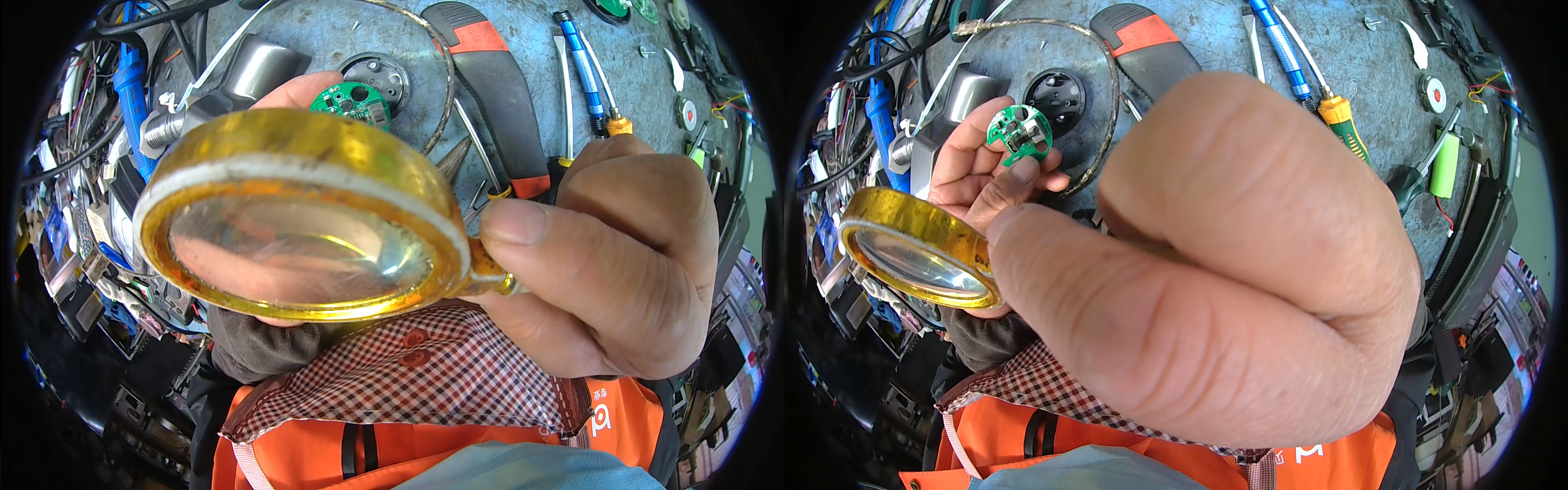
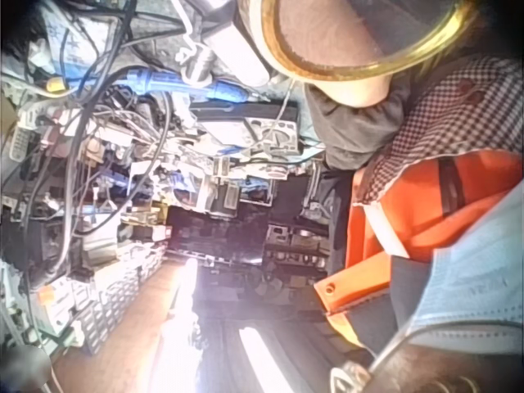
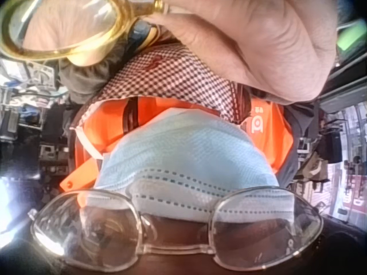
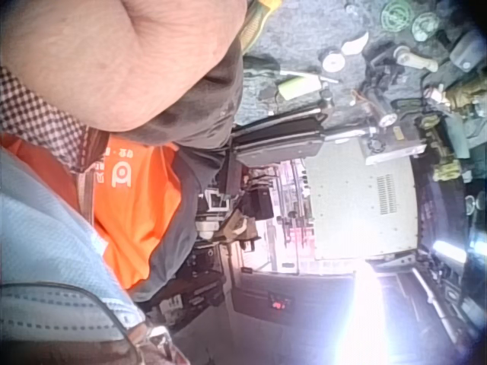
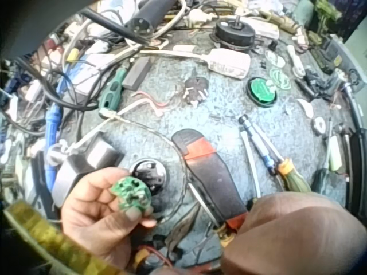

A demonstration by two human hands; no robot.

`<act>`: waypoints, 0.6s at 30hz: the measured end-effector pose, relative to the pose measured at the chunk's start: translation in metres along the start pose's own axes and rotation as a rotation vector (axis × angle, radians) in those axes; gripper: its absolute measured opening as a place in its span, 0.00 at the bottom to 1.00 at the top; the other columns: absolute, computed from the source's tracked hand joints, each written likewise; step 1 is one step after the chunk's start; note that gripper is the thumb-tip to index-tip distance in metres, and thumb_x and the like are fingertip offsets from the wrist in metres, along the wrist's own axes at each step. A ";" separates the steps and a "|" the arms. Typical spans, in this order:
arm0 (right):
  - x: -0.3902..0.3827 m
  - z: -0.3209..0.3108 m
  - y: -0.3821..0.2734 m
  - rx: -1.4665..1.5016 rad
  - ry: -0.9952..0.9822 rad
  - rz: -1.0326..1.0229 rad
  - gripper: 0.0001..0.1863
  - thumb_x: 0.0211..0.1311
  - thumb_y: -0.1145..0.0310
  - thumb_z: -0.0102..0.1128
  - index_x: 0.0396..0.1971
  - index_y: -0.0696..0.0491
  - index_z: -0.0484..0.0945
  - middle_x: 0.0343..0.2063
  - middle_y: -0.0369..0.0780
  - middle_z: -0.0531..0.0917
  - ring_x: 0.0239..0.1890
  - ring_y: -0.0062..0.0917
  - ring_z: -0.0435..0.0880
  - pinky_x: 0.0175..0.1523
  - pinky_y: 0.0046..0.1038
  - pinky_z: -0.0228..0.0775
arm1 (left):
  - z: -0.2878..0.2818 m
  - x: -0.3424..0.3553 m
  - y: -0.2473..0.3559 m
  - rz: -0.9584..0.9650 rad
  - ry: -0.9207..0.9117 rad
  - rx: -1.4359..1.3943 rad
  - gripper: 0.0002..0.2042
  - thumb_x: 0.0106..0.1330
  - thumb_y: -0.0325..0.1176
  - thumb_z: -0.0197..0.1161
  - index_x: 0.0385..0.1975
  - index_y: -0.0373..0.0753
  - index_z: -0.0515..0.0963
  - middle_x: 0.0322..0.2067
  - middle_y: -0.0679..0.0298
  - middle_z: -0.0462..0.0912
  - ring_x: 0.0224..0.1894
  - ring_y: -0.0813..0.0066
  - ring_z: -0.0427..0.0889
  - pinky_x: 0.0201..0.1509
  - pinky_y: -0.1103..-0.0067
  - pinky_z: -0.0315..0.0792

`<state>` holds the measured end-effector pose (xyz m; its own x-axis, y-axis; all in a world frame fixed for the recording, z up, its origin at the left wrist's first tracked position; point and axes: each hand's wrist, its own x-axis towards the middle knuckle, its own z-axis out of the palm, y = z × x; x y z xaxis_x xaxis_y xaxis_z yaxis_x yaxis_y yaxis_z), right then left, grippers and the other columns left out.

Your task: The person inspects a small green circuit board with a magnifying glass, then uses a multimeter to test connections. They attach wires to the board and handle a black circular component, likely assembling or testing an electronic device.

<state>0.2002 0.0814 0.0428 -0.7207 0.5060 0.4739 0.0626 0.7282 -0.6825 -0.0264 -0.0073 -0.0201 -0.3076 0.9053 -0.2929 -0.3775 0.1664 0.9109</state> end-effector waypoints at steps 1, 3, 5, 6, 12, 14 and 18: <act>0.000 0.000 0.000 0.006 -0.008 0.003 0.28 0.42 0.69 0.78 0.47 0.62 0.82 0.32 0.43 0.76 0.23 0.19 0.68 0.25 0.22 0.57 | -0.003 0.001 0.004 -0.029 -0.017 0.000 0.25 0.62 0.14 0.65 0.62 0.30 0.73 0.45 0.52 0.85 0.42 0.64 0.88 0.43 0.70 0.88; 0.001 -0.001 -0.002 0.011 -0.020 0.012 0.28 0.42 0.70 0.78 0.47 0.62 0.82 0.32 0.43 0.76 0.23 0.19 0.68 0.25 0.22 0.57 | -0.006 0.001 0.008 -0.067 -0.053 0.007 0.25 0.62 0.15 0.65 0.62 0.30 0.72 0.45 0.51 0.85 0.42 0.64 0.88 0.43 0.70 0.88; 0.001 -0.002 -0.003 0.013 -0.025 0.017 0.28 0.42 0.70 0.77 0.47 0.62 0.82 0.32 0.43 0.75 0.23 0.19 0.68 0.25 0.23 0.57 | -0.008 0.002 0.007 -0.063 -0.078 0.030 0.26 0.63 0.16 0.66 0.62 0.30 0.72 0.46 0.51 0.85 0.42 0.65 0.88 0.43 0.71 0.88; 0.001 -0.002 -0.003 0.012 -0.024 0.019 0.27 0.43 0.70 0.77 0.47 0.62 0.82 0.32 0.43 0.75 0.23 0.19 0.68 0.25 0.23 0.57 | -0.008 0.002 0.008 -0.066 -0.089 0.024 0.26 0.63 0.16 0.66 0.62 0.30 0.71 0.45 0.52 0.85 0.42 0.65 0.88 0.43 0.71 0.88; 0.000 -0.001 0.000 0.013 -0.013 0.014 0.28 0.42 0.71 0.77 0.48 0.61 0.82 0.32 0.42 0.74 0.23 0.18 0.68 0.25 0.22 0.56 | -0.006 0.001 0.005 -0.065 -0.061 0.038 0.26 0.63 0.16 0.66 0.62 0.30 0.71 0.45 0.53 0.85 0.43 0.65 0.88 0.44 0.71 0.88; 0.001 0.000 -0.001 0.018 -0.019 0.011 0.29 0.41 0.71 0.78 0.48 0.61 0.82 0.32 0.42 0.74 0.22 0.18 0.68 0.25 0.22 0.56 | -0.007 -0.002 0.004 -0.047 -0.053 0.018 0.26 0.62 0.16 0.66 0.62 0.30 0.71 0.45 0.53 0.85 0.43 0.65 0.88 0.44 0.71 0.88; 0.000 0.003 -0.004 -0.018 0.012 0.063 0.29 0.41 0.72 0.79 0.49 0.61 0.82 0.32 0.42 0.74 0.22 0.18 0.67 0.25 0.21 0.55 | 0.007 0.011 0.002 -0.044 -0.022 0.051 0.26 0.62 0.16 0.66 0.62 0.29 0.72 0.45 0.53 0.85 0.43 0.66 0.88 0.44 0.71 0.88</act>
<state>0.1976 0.0774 0.0439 -0.7068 0.5567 0.4365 0.1207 0.7028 -0.7011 -0.0243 0.0056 -0.0198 -0.2722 0.9050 -0.3269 -0.3447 0.2255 0.9112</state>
